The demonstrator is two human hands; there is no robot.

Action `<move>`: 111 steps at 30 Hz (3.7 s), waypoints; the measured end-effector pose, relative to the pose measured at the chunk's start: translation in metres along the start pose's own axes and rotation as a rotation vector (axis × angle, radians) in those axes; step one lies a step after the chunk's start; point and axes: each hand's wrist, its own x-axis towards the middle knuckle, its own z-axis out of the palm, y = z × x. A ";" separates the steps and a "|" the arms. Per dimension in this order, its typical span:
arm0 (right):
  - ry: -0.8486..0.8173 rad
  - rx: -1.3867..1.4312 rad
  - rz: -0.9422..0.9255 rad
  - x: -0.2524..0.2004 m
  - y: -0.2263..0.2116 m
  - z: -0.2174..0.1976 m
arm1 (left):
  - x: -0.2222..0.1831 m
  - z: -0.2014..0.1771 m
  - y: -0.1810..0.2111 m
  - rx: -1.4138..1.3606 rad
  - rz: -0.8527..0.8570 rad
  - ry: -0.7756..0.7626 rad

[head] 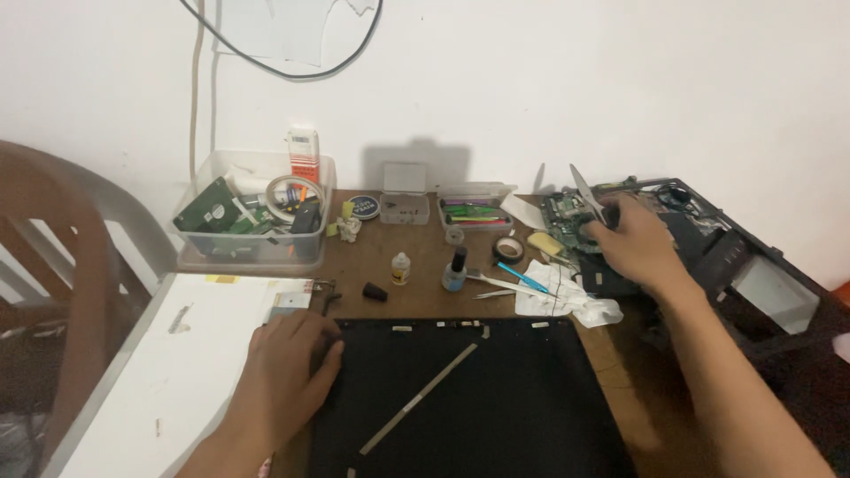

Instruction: Repairing and assembling laptop screen components, specifically taping a ribbon cable.

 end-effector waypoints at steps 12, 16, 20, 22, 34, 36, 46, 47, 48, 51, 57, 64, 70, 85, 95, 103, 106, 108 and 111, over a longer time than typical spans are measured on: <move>-0.359 -0.545 0.072 0.088 0.066 0.091 | 0.047 0.017 0.020 0.119 0.030 -0.047; -0.371 -0.655 0.044 0.090 0.055 0.088 | 0.045 0.037 0.005 0.050 0.002 0.034; -0.224 -0.627 -0.169 0.033 -0.041 0.033 | 0.047 0.048 -0.010 0.089 -0.013 0.054; -0.663 -0.275 -0.229 0.018 -0.060 0.035 | 0.050 0.048 -0.008 0.093 0.021 0.042; -0.787 -0.313 -0.241 -0.010 -0.076 0.055 | 0.104 0.099 -0.003 0.142 -0.089 -0.036; -0.783 -0.304 -0.248 -0.007 -0.067 0.060 | 0.108 0.110 -0.014 0.142 -0.095 -0.026; -0.545 -0.160 -0.259 -0.002 -0.083 0.040 | 0.123 0.093 -0.044 -0.141 -0.085 -0.057; -0.550 -0.157 -0.267 -0.010 -0.105 0.027 | 0.121 0.093 -0.049 -0.136 -0.092 -0.054; -0.516 -0.160 -0.209 -0.019 -0.127 0.014 | 0.120 0.093 -0.055 -0.275 -0.137 -0.086; -0.566 -0.063 -0.337 -0.041 -0.164 0.020 | 0.118 0.095 -0.068 -0.415 -0.145 -0.134; -0.535 -0.037 -0.702 -0.067 -0.186 0.135 | 0.114 0.084 -0.062 -0.532 0.051 -0.058; -0.301 0.175 -0.674 -0.069 -0.191 0.157 | 0.114 0.059 -0.044 -0.460 -0.012 -0.094; -0.336 0.051 -0.571 -0.037 -0.185 0.109 | 0.110 0.073 -0.057 -0.357 0.140 0.008; -0.502 -0.009 -0.955 0.018 -0.236 0.106 | 0.108 0.079 -0.063 -0.467 0.055 0.036; -0.617 -0.502 -0.641 0.014 -0.259 0.106 | 0.108 0.069 -0.055 -0.504 0.019 0.011; -0.673 -0.177 -0.424 0.008 -0.201 0.056 | 0.110 0.080 -0.064 -0.345 -0.111 0.040; -0.874 -0.271 -0.366 -0.011 -0.217 0.041 | 0.111 0.079 -0.061 -0.343 -0.076 0.121; -0.880 -0.322 -0.353 -0.014 -0.217 0.041 | 0.111 0.082 -0.061 -0.307 -0.064 0.146; -0.839 -0.342 -0.390 0.004 -0.196 0.069 | 0.118 0.090 -0.063 -0.256 -0.069 0.156</move>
